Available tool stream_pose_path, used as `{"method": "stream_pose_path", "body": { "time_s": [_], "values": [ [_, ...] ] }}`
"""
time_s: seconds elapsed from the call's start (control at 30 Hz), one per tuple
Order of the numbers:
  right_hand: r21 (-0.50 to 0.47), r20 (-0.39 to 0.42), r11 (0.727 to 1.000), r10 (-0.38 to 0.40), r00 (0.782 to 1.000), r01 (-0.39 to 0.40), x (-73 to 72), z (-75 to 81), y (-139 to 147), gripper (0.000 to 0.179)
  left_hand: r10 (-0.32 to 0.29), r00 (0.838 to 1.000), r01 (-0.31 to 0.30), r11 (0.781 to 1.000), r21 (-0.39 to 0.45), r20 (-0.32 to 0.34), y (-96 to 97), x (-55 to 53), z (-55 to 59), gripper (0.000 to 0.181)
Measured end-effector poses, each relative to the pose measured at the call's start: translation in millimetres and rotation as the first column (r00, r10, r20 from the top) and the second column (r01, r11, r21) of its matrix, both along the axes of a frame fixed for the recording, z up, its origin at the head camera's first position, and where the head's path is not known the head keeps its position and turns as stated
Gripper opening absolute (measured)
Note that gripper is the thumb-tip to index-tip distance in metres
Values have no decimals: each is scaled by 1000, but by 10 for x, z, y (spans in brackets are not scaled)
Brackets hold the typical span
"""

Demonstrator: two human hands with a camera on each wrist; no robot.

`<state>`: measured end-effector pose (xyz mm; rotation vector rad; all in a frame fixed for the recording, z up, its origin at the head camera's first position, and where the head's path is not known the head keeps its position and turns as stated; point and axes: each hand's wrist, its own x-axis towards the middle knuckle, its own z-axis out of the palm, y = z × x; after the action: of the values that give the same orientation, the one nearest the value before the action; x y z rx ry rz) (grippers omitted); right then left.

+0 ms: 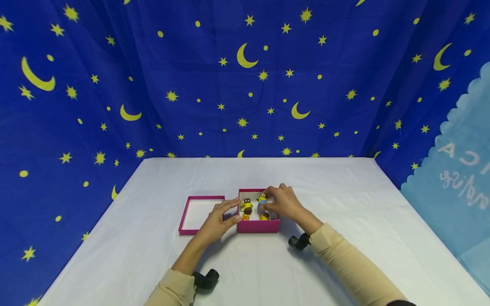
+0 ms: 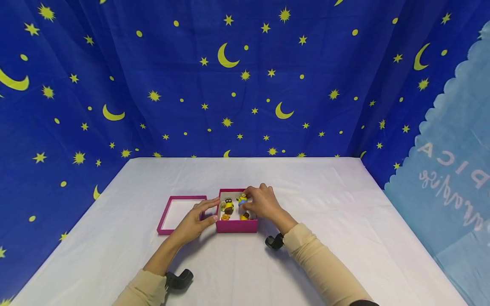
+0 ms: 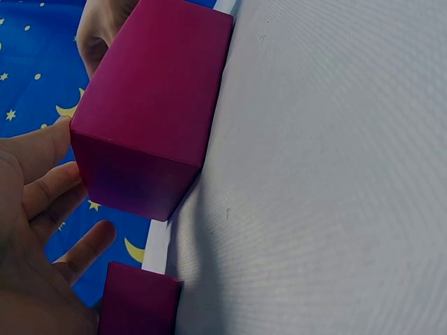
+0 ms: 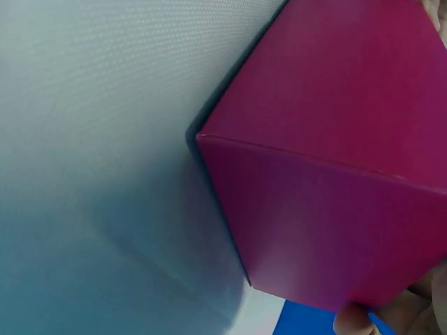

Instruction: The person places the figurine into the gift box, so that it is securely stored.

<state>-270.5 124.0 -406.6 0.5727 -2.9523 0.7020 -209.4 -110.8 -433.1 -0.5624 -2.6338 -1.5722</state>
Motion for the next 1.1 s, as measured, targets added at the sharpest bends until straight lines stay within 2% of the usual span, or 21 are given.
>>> {"method": "stream_pose_path", "body": {
  "time_s": [0.27, 0.6, 0.83, 1.1],
  "values": [
    [80, -16, 997, 0, 1000, 2, -22, 4, -29, 45, 1, 1000, -1, 1000, 1, -2, 6, -9, -3, 47],
    [165, 70, 986, -10, 998, -2, -57, 30, -85, 45, -3, 1000, 3, 1000, 0, 0, 6, -8, -15, 47],
    [202, 61, 979, -17, 998, 4, -47, 46, -107, 47, -3, 1000, 3, 1000, 5, 1, 2, -4, -16, 48],
    [262, 49, 965, -35, 998, 21, -48, 57, -140, 40, 4, 1000, -4, 1000, -4, 2, 3, -9, -29, 49]
  ]
}}
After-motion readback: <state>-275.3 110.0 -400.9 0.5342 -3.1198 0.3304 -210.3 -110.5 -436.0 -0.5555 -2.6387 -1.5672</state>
